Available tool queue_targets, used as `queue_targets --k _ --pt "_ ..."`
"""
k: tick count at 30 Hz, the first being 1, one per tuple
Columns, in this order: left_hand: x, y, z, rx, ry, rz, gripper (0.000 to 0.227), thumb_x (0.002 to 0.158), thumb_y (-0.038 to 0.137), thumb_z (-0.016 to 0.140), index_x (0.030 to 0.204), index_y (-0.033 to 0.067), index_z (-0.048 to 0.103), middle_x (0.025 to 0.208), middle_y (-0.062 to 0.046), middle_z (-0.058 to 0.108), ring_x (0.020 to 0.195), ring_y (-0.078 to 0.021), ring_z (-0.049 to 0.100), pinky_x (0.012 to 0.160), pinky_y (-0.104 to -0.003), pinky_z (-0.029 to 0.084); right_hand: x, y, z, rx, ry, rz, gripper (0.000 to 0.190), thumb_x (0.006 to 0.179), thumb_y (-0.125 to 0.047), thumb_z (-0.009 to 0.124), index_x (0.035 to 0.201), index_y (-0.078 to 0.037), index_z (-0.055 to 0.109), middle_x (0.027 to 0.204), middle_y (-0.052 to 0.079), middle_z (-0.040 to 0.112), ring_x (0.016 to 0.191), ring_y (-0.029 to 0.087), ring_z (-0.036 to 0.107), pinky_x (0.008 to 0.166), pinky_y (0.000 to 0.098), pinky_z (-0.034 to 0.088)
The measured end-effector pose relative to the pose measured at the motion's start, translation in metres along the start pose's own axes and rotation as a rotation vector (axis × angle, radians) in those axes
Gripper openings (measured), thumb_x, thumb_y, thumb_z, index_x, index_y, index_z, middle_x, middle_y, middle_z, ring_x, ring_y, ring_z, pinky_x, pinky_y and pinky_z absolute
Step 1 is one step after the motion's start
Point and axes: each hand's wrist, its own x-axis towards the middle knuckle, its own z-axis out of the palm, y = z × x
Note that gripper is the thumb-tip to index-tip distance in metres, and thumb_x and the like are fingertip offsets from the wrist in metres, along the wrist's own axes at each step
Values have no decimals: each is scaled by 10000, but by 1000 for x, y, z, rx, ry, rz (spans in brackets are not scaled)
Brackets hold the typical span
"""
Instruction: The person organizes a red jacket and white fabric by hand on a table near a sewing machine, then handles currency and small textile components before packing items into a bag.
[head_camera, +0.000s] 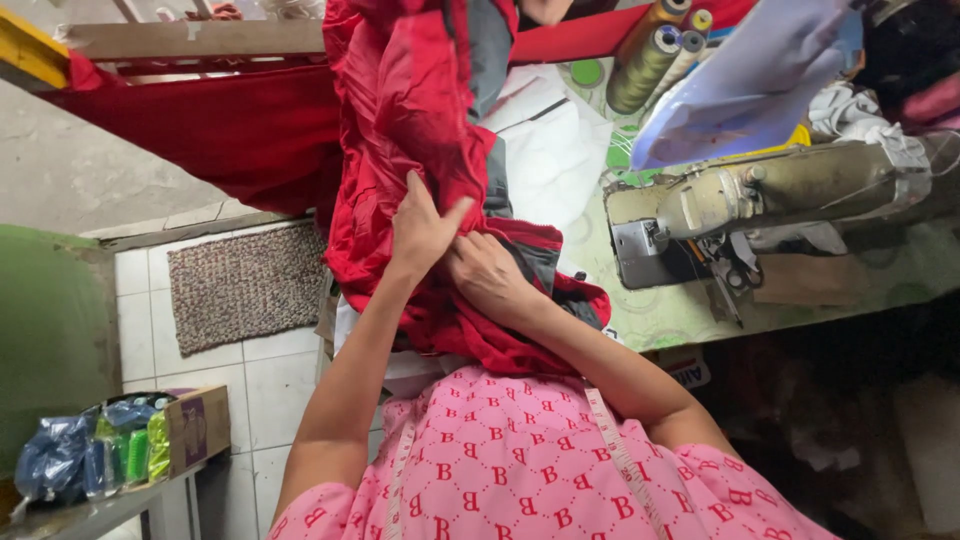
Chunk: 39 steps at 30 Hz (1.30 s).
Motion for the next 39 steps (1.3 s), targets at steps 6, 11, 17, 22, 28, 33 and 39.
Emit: queue_targets --k 6,11,17,22,28,33,39 --pt "39 -86 26 -520 68 102 378 1044 318 607 1334 82 661 1212 -139 720 1176 -239 653 1016 -470 495 -7 58 -86 315 140 228 437 920 -180 667 1355 -202 625 1153 46 639 1018 270 606 910 353 443" --pt "5 -58 -11 -351 100 -20 422 981 427 684 1060 12 665 913 -204 661 874 -329 597 781 -526 394 -36 63 -92 869 -390 749 1020 739 -477 876 1557 -107 391 1193 210 710 1106 451 663 968 565 501" --pt "-52 29 -53 -609 230 435 648 976 175 793 1410 -3 345 1105 -217 620 876 -304 732 753 -379 631 -36 67 -158 811 174 827 499 803 -50 752 1288 -163 716 1020 163 690 915 323 710 747 371 587" --pt "-51 37 -38 -996 -326 78 594 966 523 634 1399 140 496 1151 -89 639 965 -199 713 779 -333 609 12 -10 -224 489 145 213 404 816 -169 728 1208 -267 733 996 -21 676 923 188 688 814 317 571" --pt "-33 -11 -5 -655 5 -204 444 842 324 868 1205 116 721 1038 -109 771 937 -195 741 801 -374 619 1 -45 -111 641 -235 -156 628 836 -278 719 1355 22 531 936 219 646 892 396 653 791 462 538" --pt "-40 -79 2 -674 323 -203 463 841 235 889 1219 82 670 1043 -167 745 963 -281 736 824 -399 621 9 10 -132 1032 9 172 423 942 -216 736 1321 -49 650 1017 220 721 997 431 706 888 480 553" --pt "-59 -73 22 -836 335 -86 352 1003 161 701 1301 5 595 1066 -191 706 977 -240 689 857 -381 601 -29 77 -80 614 101 561 817 879 -357 846 1566 -227 424 1495 346 378 1309 612 460 1113 660 393"
